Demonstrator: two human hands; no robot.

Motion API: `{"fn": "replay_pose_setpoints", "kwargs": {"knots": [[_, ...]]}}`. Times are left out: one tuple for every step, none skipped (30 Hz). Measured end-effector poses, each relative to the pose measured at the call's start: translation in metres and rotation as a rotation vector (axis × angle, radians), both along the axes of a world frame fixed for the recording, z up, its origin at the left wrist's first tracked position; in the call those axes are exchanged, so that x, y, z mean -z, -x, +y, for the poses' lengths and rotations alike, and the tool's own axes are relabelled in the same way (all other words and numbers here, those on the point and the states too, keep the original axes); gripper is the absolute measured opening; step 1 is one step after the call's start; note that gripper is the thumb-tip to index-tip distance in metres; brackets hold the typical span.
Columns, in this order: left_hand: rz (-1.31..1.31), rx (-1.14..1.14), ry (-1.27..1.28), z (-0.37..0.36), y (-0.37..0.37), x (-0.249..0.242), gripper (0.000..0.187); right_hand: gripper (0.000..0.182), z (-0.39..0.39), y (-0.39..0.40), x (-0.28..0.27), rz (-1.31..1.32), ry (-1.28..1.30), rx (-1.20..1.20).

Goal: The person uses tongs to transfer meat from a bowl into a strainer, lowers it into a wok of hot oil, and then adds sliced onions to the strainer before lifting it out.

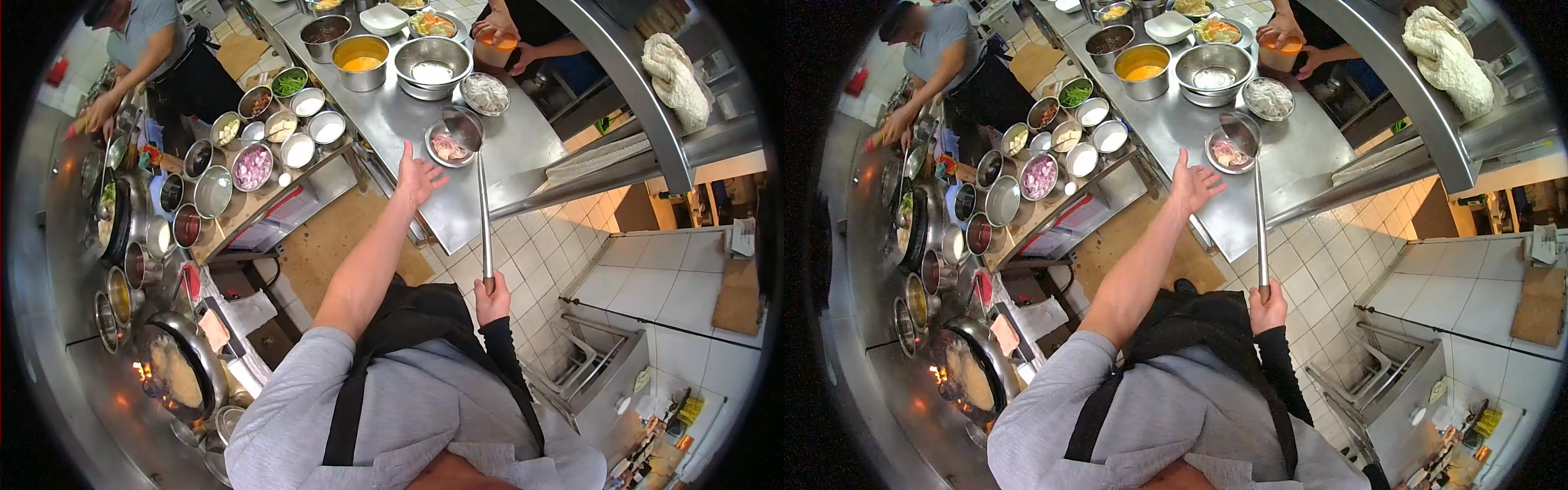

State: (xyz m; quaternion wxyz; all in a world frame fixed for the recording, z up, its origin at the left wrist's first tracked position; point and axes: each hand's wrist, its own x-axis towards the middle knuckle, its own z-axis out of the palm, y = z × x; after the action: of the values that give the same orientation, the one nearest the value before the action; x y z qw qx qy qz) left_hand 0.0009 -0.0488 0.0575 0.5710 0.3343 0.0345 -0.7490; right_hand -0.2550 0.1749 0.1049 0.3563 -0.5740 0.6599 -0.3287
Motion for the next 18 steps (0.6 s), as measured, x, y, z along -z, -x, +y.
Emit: {"fn": "replay_pose_setpoints", "kwargs": {"knots": [[-0.018,-0.007,-0.069,0.001,-0.004,0.001,0.112,0.023,0.000,0.000,0.000,-0.168,-0.124,0.039],[-0.014,0.001,-0.056,0.007,-0.009,0.004,0.109,0.022,0.001,0.000,0.000,-0.336,-0.250,0.078],[-0.009,0.007,-0.044,0.020,-0.014,0.005,0.107,0.021,0.000,-0.001,0.005,-0.358,-0.208,0.071],[-0.004,0.011,-0.028,0.033,-0.021,0.005,0.105,0.021,-0.003,-0.003,-0.004,-0.436,-0.278,0.090],[0.023,0.021,0.009,0.050,-0.029,0.012,0.096,0.022,-0.005,-0.008,-0.018,-0.515,-0.348,0.110],[0.051,0.040,0.034,0.072,-0.039,0.017,0.093,0.022,-0.007,-0.012,-0.025,-0.594,-0.418,0.129],[0.078,0.057,0.057,0.097,-0.051,0.023,0.090,0.021,-0.009,-0.015,-0.025,-0.589,-0.409,0.142],[0.080,0.072,0.057,0.123,-0.064,0.027,0.080,0.021,-0.009,-0.020,-0.025,-0.583,-0.402,0.150],[0.079,0.079,0.056,0.152,-0.078,0.032,0.071,0.020,-0.009,-0.026,-0.024,-0.579,-0.398,0.152],[0.052,0.056,-0.007,0.180,-0.092,0.038,0.061,0.019,-0.011,-0.032,-0.026,-0.696,-0.439,0.125],[0.025,0.018,-0.074,0.210,-0.105,0.047,0.053,0.017,-0.013,-0.036,-0.031,-0.809,-0.494,0.086],[0.006,0.000,-0.120,0.242,-0.120,0.068,0.049,0.016,-0.016,-0.042,-0.035,-0.921,-0.566,0.032],[-0.013,-0.035,-0.169,0.276,-0.135,0.098,0.045,0.014,-0.018,-0.052,-0.040,-1.005,-0.641,-0.004],[-0.030,-0.096,-0.221,0.307,-0.152,0.114,0.041,0.012,-0.021,-0.058,-0.032,-1.064,-0.699,-0.067],[-0.067,-0.164,-0.280,0.333,-0.169,0.114,0.036,0.011,-0.025,-0.072,-0.037,-1.034,-0.783,-0.161],[-0.092,-0.240,-0.346,0.357,-0.180,0.113,0.032,0.011,-0.031,-0.084,-0.030,-1.024,-0.848,-0.281],[-0.104,-0.313,-0.413,0.380,-0.189,0.112,0.028,0.012,-0.033,-0.102,-0.028,-0.945,-0.872,-0.403],[-0.088,-0.436,-0.430,0.398,-0.200,0.111,0.026,0.012,-0.041,-0.129,-0.026,-0.867,-0.878,-0.526]]}}
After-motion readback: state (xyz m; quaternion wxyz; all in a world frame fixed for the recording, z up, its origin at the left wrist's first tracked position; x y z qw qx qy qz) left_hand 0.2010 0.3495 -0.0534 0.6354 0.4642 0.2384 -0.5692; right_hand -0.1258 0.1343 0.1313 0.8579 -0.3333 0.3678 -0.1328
